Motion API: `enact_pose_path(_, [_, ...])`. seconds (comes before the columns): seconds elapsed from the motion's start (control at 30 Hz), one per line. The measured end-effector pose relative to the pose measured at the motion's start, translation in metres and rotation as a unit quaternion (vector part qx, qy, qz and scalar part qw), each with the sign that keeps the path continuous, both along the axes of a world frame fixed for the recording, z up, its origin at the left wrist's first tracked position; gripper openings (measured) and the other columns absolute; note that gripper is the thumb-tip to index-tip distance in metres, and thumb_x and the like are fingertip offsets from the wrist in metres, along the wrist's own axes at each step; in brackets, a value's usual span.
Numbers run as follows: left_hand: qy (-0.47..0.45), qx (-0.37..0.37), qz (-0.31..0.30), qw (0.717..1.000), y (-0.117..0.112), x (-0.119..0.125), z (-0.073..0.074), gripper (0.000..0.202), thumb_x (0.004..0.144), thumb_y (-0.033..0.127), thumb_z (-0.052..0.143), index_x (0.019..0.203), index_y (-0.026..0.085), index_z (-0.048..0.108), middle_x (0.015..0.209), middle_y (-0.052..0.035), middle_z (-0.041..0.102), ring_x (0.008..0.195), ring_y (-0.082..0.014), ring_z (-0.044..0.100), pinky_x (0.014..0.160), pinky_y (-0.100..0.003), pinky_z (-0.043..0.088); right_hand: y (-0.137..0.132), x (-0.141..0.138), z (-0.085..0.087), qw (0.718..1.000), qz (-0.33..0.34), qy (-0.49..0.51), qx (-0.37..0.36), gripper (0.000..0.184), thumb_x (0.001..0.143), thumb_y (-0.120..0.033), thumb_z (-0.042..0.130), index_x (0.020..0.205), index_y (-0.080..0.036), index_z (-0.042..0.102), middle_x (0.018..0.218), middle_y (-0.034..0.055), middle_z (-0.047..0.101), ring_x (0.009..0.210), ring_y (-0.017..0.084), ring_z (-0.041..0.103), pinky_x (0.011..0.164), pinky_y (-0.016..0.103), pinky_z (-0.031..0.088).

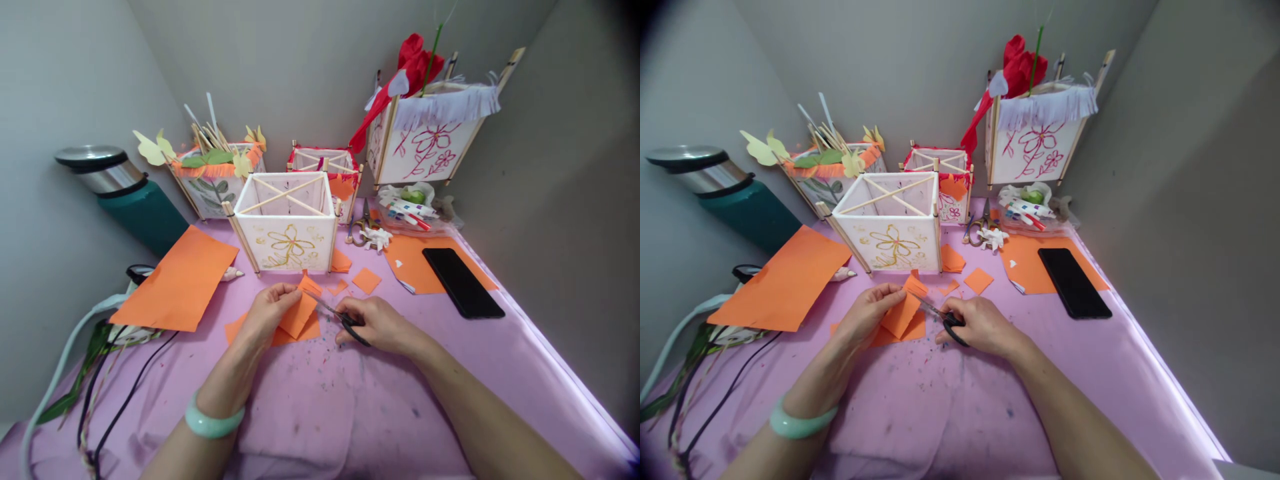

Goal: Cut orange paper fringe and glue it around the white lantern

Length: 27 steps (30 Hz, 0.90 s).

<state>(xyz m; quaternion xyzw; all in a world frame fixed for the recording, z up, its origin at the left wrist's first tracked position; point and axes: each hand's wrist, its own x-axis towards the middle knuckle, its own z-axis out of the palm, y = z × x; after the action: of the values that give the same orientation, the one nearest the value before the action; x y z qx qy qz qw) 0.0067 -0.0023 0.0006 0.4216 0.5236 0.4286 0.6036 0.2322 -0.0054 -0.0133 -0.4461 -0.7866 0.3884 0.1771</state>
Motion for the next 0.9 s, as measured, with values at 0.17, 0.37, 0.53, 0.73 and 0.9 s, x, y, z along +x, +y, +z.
enact_pose_path(0.17, [-0.006,0.001,-0.009,1.0,0.0009,-0.0005,-0.0017,0.024,0.067,0.036,0.074,0.075,0.015,0.066,0.066,0.0,0.065,0.06,-0.0106,0.054,0.058,-0.021,0.039,-0.0007,-0.0005,0.0026,1.0,-0.003,0.001,-0.005,0.036,0.069,-0.049,0.075,0.083,-0.019,0.062,0.06,-0.0063,0.052,0.055,0.009,0.045,0.052,0.019,0.028])
enact_pose_path(0.37, [-0.022,-0.004,-0.013,1.0,0.0001,0.0019,0.0018,0.024,0.065,0.036,0.075,0.073,0.016,0.066,0.069,-0.0013,0.069,0.062,-0.0134,0.059,0.061,-0.023,0.042,-0.0008,-0.0006,0.0035,1.0,0.003,0.005,-0.006,0.034,0.071,-0.048,0.074,0.085,-0.019,0.062,0.06,-0.006,0.052,0.055,0.009,0.046,0.053,0.019,0.029])
enact_pose_path(0.53, [-0.019,-0.007,-0.011,1.0,-0.0008,0.0028,0.0027,0.026,0.063,0.037,0.076,0.073,0.016,0.066,0.07,-0.0019,0.069,0.062,-0.0143,0.06,0.061,-0.025,0.042,-0.0001,-0.0007,0.0017,1.0,0.002,0.005,-0.003,0.035,0.07,-0.049,0.074,0.084,-0.019,0.062,0.06,-0.0055,0.051,0.055,0.009,0.045,0.052,0.02,0.029])
enact_pose_path(0.73, [0.0,-0.001,0.008,1.0,0.0003,-0.0013,0.0006,0.025,0.065,0.037,0.074,0.072,0.015,0.065,0.066,-0.0006,0.066,0.058,-0.0124,0.057,0.058,-0.023,0.039,0.0006,0.0,-0.0001,1.0,-0.002,0.002,-0.003,0.037,0.07,-0.051,0.074,0.083,-0.019,0.061,0.059,-0.0064,0.049,0.055,0.009,0.044,0.052,0.02,0.028])
enact_pose_path(0.9, [-0.022,-0.001,0.039,0.999,0.0028,-0.0051,-0.0022,0.025,0.064,0.036,0.075,0.073,0.015,0.064,0.067,-0.0004,0.067,0.06,-0.0128,0.058,0.061,-0.024,0.041,0.0011,0.003,0.0058,0.999,0.012,0.014,-0.044,0.04,0.07,-0.053,0.073,0.087,-0.019,0.06,0.061,-0.0068,0.048,0.055,0.009,0.042,0.052,0.02,0.029])
